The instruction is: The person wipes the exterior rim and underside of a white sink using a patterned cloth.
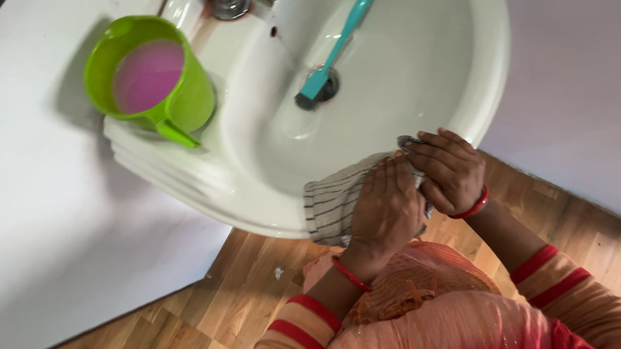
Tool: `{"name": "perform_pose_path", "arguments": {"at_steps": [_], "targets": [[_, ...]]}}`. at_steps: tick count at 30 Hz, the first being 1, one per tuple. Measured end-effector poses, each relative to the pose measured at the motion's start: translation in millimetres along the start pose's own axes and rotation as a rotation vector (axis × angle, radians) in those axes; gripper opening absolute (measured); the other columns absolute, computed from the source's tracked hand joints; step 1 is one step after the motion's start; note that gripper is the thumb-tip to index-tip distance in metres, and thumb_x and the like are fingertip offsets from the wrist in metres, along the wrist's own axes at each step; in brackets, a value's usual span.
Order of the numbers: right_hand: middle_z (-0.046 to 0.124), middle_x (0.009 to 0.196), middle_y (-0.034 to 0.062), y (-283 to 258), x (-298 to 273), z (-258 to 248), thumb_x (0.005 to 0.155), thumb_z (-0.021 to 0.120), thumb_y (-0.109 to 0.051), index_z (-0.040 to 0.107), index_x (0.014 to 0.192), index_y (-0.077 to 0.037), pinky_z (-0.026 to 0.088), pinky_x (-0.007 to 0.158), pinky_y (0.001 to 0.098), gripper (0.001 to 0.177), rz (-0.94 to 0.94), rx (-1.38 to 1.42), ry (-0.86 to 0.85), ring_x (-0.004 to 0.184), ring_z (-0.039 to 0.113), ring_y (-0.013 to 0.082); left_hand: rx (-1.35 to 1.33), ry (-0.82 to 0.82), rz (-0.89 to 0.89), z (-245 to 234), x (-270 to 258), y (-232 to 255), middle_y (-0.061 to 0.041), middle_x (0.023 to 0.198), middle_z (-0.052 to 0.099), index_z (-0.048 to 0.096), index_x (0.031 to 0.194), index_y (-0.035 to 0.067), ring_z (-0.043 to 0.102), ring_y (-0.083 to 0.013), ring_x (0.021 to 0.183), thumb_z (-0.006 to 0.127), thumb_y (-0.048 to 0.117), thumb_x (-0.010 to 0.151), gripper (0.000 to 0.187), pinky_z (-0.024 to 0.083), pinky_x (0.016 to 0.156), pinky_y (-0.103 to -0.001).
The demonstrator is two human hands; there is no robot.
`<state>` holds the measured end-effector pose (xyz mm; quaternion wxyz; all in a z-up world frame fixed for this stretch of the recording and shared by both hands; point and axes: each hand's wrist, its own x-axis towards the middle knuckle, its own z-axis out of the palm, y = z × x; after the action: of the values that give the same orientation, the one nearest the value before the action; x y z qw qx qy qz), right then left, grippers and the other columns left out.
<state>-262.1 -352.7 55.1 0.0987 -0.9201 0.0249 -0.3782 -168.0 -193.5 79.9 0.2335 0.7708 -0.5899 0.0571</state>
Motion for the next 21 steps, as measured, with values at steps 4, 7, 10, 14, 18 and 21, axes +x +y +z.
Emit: {"name": "perform_pose_path", "arguments": {"at_steps": [4, 7, 10, 14, 18, 21], "targets": [[0.077, 0.114, 0.0144, -22.2, 6.3, -5.9, 0.089, 0.046, -0.017, 0.076, 0.105, -0.002, 0.047, 0.113, 0.0496, 0.037, 0.09, -0.018, 0.014, 0.121, 0.069, 0.0307, -0.037, 0.038, 0.011, -8.4, -3.0, -0.8, -0.035, 0.125, 0.065, 0.053, 0.134, -0.019, 0.066, -0.0416, 0.119, 0.052, 0.024, 0.099, 0.055, 0.049, 0.109, -0.047], [0.076, 0.116, 0.0138, -41.2, 6.6, -3.2, 0.089, 0.047, -0.013, 0.075, 0.106, -0.001, 0.044, 0.116, 0.0499, 0.034, 0.128, -0.037, 0.028, 0.125, 0.067, 0.0318, -0.068, 0.054, 0.049, -13.3, -12.0, -10.4, -0.033, 0.129, 0.065, 0.053, 0.135, -0.018, 0.065, -0.0399, 0.123, 0.053, 0.024, 0.099, 0.055, 0.048, 0.113, -0.047], [0.074, 0.12, 0.0138, -61.8, 5.5, 4.3, 0.092, 0.048, -0.012, 0.072, 0.11, -0.002, 0.04, 0.119, 0.0502, 0.031, 0.146, -0.065, 0.049, 0.127, 0.065, 0.0329, -0.076, 0.067, 0.095, -22.6, -25.5, -21.8, -0.03, 0.133, 0.064, 0.053, 0.136, -0.015, 0.064, -0.0386, 0.126, 0.054, 0.024, 0.101, 0.053, 0.047, 0.115, -0.047], [0.073, 0.123, 0.0144, -96.3, 5.4, 19.6, 0.094, 0.05, -0.016, 0.07, 0.114, -0.002, 0.036, 0.12, 0.0501, 0.031, 0.166, -0.105, 0.078, 0.127, 0.063, 0.033, -0.103, 0.097, 0.179, -40.1, -50.7, -49.8, -0.029, 0.135, 0.063, 0.05, 0.141, -0.014, 0.063, -0.0382, 0.128, 0.054, 0.024, 0.101, 0.055, 0.047, 0.116, -0.047], [0.072, 0.123, 0.015, -131.8, 12.5, 36.1, 0.093, 0.054, -0.015, 0.069, 0.113, -0.003, 0.034, 0.121, 0.0504, 0.028, 0.179, -0.145, 0.051, 0.126, 0.063, 0.0333, -0.083, 0.084, 0.305, -54.6, -72.6, -90.6, -0.03, 0.137, 0.062, 0.045, 0.147, -0.015, 0.061, -0.0393, 0.129, 0.056, 0.023, 0.101, 0.061, 0.046, 0.117, -0.048], [0.072, 0.124, 0.0138, -161.1, 21.2, 55.3, 0.093, 0.059, -0.014, 0.069, 0.113, -0.004, 0.034, 0.12, 0.0484, 0.025, 0.181, -0.179, 0.074, 0.126, 0.064, 0.0318, -0.13, 0.047, 0.355, -64.7, -88.0, -125.8, -0.027, 0.14, 0.061, 0.043, 0.15, -0.011, 0.061, -0.037, 0.133, 0.056, 0.026, 0.104, 0.061, 0.045, 0.119, -0.047]]}}
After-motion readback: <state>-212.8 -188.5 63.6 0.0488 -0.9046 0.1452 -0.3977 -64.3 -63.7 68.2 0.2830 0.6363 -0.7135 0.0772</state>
